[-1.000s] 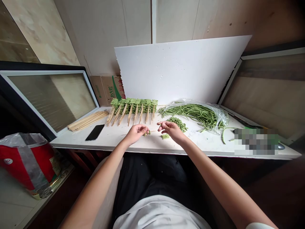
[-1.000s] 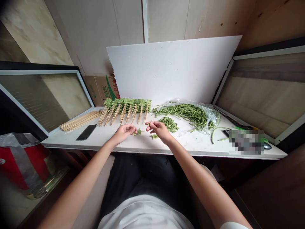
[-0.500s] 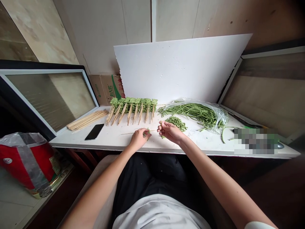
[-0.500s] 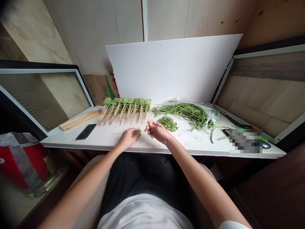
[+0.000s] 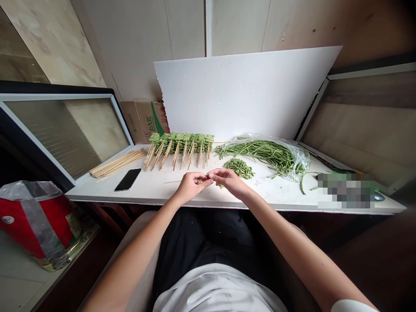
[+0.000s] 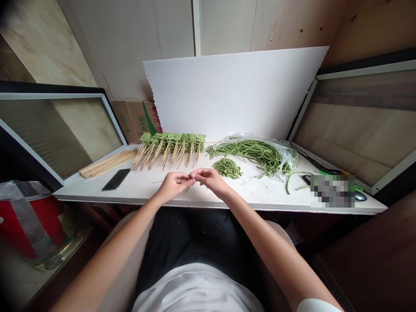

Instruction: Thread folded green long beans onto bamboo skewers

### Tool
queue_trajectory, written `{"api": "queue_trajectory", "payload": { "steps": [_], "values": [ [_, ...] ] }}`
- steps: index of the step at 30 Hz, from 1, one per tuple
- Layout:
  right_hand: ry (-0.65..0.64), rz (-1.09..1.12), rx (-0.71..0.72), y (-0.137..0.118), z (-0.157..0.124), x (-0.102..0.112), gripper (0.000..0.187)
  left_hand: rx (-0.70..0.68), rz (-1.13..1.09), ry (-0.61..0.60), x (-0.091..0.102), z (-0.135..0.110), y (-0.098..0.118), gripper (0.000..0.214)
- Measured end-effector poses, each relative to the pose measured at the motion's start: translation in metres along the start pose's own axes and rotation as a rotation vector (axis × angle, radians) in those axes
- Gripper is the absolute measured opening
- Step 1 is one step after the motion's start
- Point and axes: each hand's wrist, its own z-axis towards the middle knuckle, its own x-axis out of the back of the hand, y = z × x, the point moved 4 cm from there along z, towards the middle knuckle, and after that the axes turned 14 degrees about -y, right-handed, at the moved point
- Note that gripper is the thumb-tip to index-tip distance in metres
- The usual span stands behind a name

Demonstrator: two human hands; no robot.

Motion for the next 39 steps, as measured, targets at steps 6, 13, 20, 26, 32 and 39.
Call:
{"api": "queue_trajectory", "payload": {
  "steps": [6,13,20,26,32,39],
  "values": [
    [-0.053,-0.068,0.038,-0.013,-0.001,-0.009,0.044,0.028,-0.178,-0.055,-0.004,0.002,-0.003,0.043],
    [0.081,-0.323,0.226,-0.032,-0.007,-0.01,0.037,-0.002,-0.477,0.007,0.005,0.003,0.001,0.04],
    [0.232,-0.515,0.424,-0.045,-0.018,-0.021,0.022,-0.026,-0.592,-0.031,0.006,0.003,0.001,0.035],
    [0.194,-0.6,0.438,-0.048,-0.018,-0.021,0.02,-0.028,-0.546,-0.048,0.01,0.0,0.008,0.036],
    [0.11,-0.586,0.415,-0.051,-0.019,-0.027,0.02,-0.062,-0.26,-0.089,0.026,-0.004,0.016,0.037],
    [0.001,-0.385,0.309,-0.045,-0.016,-0.032,0.027,-0.153,-0.212,-0.164,0.026,-0.005,0.02,0.04]
  ]
}}
